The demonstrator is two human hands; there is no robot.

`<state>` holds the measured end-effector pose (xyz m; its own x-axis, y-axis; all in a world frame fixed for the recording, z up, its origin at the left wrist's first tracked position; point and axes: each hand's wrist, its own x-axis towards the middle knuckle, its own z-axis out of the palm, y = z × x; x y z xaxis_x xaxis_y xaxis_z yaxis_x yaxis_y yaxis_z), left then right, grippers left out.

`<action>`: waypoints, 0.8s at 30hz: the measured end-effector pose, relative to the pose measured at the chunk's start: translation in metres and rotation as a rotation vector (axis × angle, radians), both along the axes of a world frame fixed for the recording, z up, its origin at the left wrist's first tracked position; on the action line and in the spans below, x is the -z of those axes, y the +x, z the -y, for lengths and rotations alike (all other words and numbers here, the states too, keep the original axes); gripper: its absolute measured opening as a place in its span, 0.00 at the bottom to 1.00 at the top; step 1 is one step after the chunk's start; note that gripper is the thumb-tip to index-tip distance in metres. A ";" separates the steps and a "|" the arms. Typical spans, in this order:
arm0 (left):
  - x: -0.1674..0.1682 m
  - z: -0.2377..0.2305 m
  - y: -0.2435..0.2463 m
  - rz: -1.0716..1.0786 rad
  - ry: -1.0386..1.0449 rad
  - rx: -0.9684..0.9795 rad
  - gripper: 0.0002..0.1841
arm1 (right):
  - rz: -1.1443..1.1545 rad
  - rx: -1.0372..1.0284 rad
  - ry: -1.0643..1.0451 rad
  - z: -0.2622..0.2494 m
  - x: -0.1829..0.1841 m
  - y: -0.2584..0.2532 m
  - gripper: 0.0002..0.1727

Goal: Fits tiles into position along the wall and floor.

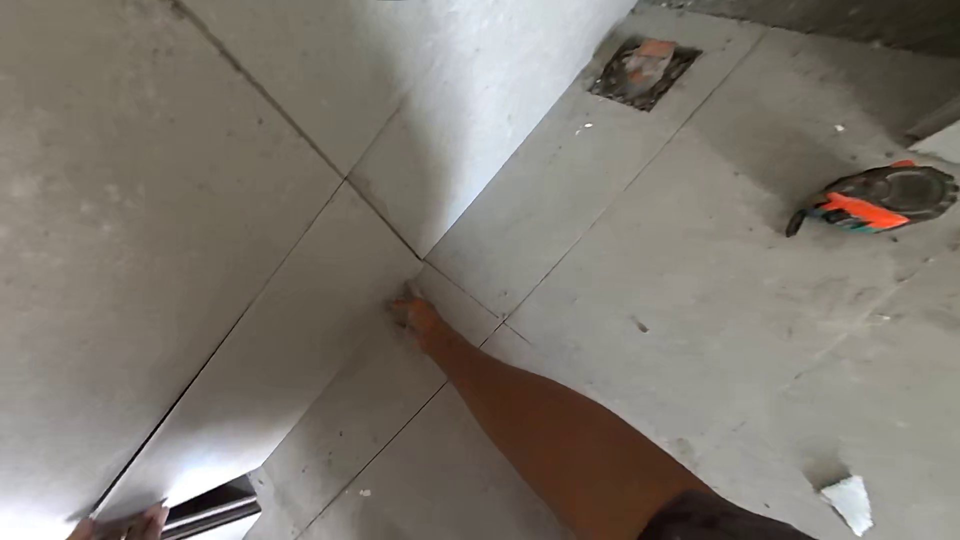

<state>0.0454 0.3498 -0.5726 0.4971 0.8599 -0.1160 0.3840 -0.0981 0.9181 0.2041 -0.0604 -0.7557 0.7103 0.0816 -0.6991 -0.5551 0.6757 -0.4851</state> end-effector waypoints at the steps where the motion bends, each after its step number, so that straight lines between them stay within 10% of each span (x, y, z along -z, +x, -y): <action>1: 0.000 0.001 -0.001 -0.016 0.007 -0.004 0.25 | -0.003 -0.005 -0.016 0.000 0.000 0.000 0.43; 10: -0.002 0.009 0.002 0.048 -0.027 -0.027 0.28 | 0.072 -0.169 -0.159 0.001 0.010 0.007 0.30; 24: -0.027 -0.028 -0.010 -0.115 -0.217 0.147 0.44 | 0.143 -0.123 -0.524 0.050 -0.103 -0.005 0.37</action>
